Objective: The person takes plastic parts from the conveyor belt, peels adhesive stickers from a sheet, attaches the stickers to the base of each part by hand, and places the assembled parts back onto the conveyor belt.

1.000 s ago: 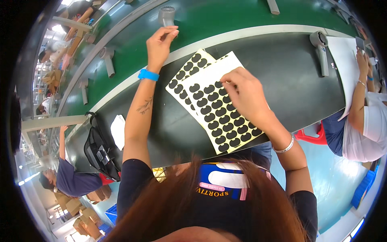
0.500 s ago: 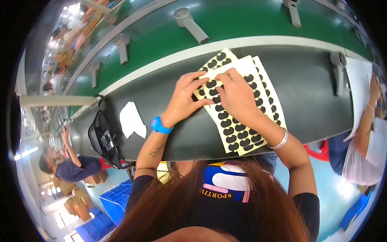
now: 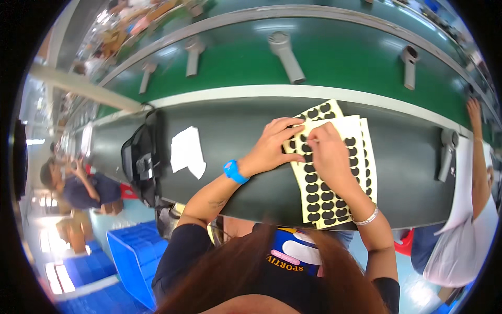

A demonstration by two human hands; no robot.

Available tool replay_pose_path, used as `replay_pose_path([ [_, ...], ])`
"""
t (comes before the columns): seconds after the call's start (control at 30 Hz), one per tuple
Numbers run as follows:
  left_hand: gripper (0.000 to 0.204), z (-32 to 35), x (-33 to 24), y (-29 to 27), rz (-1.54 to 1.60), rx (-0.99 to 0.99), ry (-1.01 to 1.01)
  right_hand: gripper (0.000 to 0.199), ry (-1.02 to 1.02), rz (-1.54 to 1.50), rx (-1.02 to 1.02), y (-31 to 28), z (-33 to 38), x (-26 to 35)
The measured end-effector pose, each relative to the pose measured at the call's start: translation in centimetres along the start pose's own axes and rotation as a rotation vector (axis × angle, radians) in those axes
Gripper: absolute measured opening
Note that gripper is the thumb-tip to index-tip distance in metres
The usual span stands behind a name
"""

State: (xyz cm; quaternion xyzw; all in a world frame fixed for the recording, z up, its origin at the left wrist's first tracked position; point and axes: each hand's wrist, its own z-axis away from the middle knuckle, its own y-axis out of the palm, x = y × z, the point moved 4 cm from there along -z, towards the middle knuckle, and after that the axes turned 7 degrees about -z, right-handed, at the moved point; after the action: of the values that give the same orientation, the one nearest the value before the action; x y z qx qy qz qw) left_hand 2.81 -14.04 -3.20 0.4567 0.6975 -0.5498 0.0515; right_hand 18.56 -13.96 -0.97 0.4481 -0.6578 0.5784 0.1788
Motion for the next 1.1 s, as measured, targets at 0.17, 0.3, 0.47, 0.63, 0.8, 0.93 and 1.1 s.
replay_pose_path([
  [0.17, 0.069, 0.5, 0.6, -0.7, -0.05, -0.008, -0.014, 0.005, 0.105, -0.296, 0.007, -3.8, -1.8, 0.2],
  [0.3, 0.069, 0.2, 0.0, -1.0, -0.045, 0.024, -0.022, 0.008, -0.028, -0.208, -0.462, -11.4, -6.6, -7.8],
  [0.47, 0.068, -0.2, -0.2, -0.7, -0.03, 0.055, -0.023, 0.045, 0.19, 0.132, -0.758, -16.7, -10.1, -18.9],
  [0.63, 0.068, 0.2, -0.2, -0.5, -0.05, 0.055, -0.036, 0.068, 0.263, 0.141, -0.761, -17.1, -10.8, -18.6],
  [0.8, 0.069, -0.4, 0.0, -0.1, -0.047, 0.053, -0.025, 0.065, 0.023, -0.105, -0.83, -20.2, -9.0, -11.3],
  [0.93, 0.069, -0.9, -0.3, -1.4, -0.058, 0.047, -0.016, 0.065, -0.211, -0.229, -0.472, -18.1, -4.4, -0.3],
  [1.1, 0.066, -3.5, -7.5, -4.3, 0.13, -0.142, 0.055, 0.056, -0.341, 0.068, -0.216, -12.8, 2.6, 5.8],
])
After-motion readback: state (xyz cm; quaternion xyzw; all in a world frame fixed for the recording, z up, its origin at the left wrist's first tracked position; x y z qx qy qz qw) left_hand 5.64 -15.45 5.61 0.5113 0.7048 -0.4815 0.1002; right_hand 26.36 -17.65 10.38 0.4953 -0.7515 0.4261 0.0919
